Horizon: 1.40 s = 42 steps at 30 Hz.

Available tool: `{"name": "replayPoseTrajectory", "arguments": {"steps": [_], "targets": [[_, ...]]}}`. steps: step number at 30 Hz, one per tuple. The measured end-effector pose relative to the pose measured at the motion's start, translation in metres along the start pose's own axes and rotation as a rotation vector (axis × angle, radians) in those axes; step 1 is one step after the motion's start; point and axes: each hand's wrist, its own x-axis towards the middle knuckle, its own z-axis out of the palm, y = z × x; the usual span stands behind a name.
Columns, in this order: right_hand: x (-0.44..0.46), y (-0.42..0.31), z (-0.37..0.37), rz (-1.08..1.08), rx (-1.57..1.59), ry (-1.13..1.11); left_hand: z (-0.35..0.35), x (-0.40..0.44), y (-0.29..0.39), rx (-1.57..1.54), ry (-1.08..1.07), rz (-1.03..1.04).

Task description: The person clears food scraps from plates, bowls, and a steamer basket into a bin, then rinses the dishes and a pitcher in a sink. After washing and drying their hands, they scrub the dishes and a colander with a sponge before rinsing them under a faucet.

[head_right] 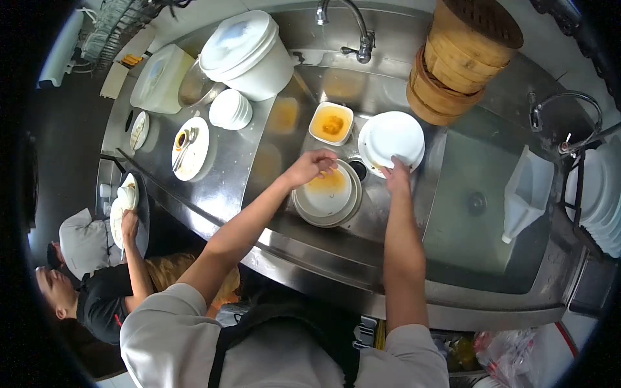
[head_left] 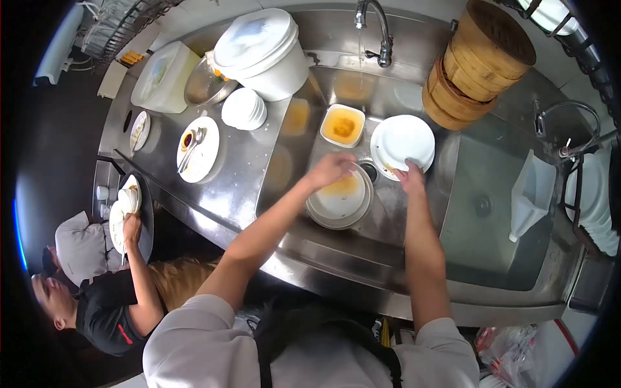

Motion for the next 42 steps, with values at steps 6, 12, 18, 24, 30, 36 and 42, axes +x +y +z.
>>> {"name": "replayPoseTrajectory", "arguments": {"steps": [6,12,18,24,30,36,42], "targets": [[-0.097,-0.041,0.019,-0.235,-0.147,-0.170,-0.035,-0.017,-0.014,-0.038,-0.022,-0.031],[-0.254,-0.084,-0.055,-0.661,-0.005,0.221,-0.028,-0.024,-0.006,-0.181,-0.099,-0.073],[-0.168,-0.071,-0.189,-0.620,0.340,0.601,0.005,0.017,-0.003,-0.339,-0.050,-0.106],[-0.277,-0.167,-0.030,-0.500,-0.079,-0.123,0.128,0.068,0.075,-0.387,-0.239,-0.094],[-0.314,-0.167,-0.074,-0.703,-0.420,0.075,0.171,0.110,0.118,-0.663,-0.200,-0.214],[-0.192,-0.114,-0.193,-0.553,-0.054,0.561,0.159,0.077,0.106,-0.397,0.004,-0.109],[-0.271,-0.171,-0.059,-0.429,-0.220,-0.255,0.209,0.066,0.085,-0.244,0.123,-0.222]]}}
